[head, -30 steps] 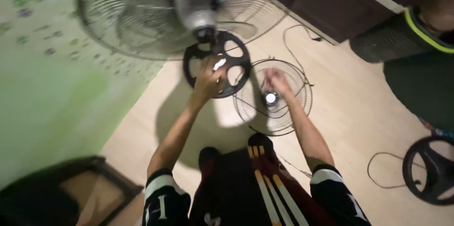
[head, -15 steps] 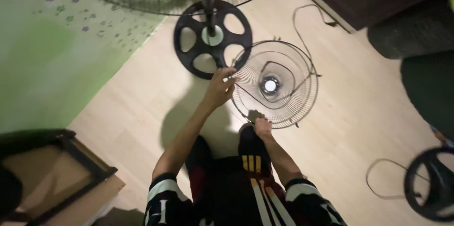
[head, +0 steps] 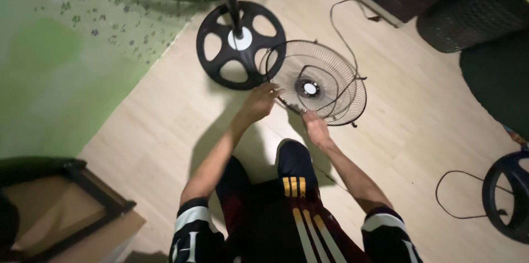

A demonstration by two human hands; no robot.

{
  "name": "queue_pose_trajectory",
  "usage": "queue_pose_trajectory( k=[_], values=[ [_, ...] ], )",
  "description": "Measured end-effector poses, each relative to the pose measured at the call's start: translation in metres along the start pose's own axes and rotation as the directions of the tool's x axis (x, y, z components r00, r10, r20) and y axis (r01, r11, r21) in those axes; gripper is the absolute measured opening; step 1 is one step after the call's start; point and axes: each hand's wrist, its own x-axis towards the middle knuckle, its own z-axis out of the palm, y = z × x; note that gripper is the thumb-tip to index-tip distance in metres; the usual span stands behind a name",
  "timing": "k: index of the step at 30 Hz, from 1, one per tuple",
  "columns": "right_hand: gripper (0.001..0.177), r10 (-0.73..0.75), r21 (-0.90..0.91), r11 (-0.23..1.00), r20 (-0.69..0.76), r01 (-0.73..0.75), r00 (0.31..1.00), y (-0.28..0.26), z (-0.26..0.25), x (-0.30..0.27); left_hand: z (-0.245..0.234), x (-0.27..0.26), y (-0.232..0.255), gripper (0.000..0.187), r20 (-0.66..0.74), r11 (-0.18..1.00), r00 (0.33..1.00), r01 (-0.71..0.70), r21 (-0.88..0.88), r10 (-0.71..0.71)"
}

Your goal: The person disassembles a standing fan by removing the front grille, fan blades, and rear grille. They then reassemble the fan by attaching the blades, securing the front grille, and adjusting the rear grille, completing the assembly.

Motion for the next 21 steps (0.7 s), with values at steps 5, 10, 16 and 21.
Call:
queue_pose_trajectory(
  k=[5, 10, 16, 21],
  values=[
    [0.021, 0.007, 0.262, 0.965, -0.057, 0.009, 0.998, 0.012, -0.071, 0.029, 0.045, 0.039, -0.012, 0.054, 0.04, 0.991, 0.997, -0.076, 0.114, 0.072],
    [0.018, -0.009, 0.396, 0.918, -0.056, 0.03, 0.998, 0.001, -0.181, 0.064, 0.018, 0.091, 0.01, 0.04, -0.011, 0.998, 0.999, -0.048, -0.028, 0.048],
    [0.023, 0.033, 0.498, 0.862, 0.132, -0.095, 0.991, -0.034, -0.317, 0.102, -0.144, 0.145, 0.09, 0.04, 0.37, 0.887, 0.928, 0.214, -0.409, -0.053],
    [0.02, -0.026, 0.587, 0.809, 0.085, -0.029, 0.996, -0.069, -0.407, 0.141, -0.272, 0.131, 0.14, 0.037, 0.214, 0.926, 0.973, 0.155, -0.344, -0.084]
  ],
)
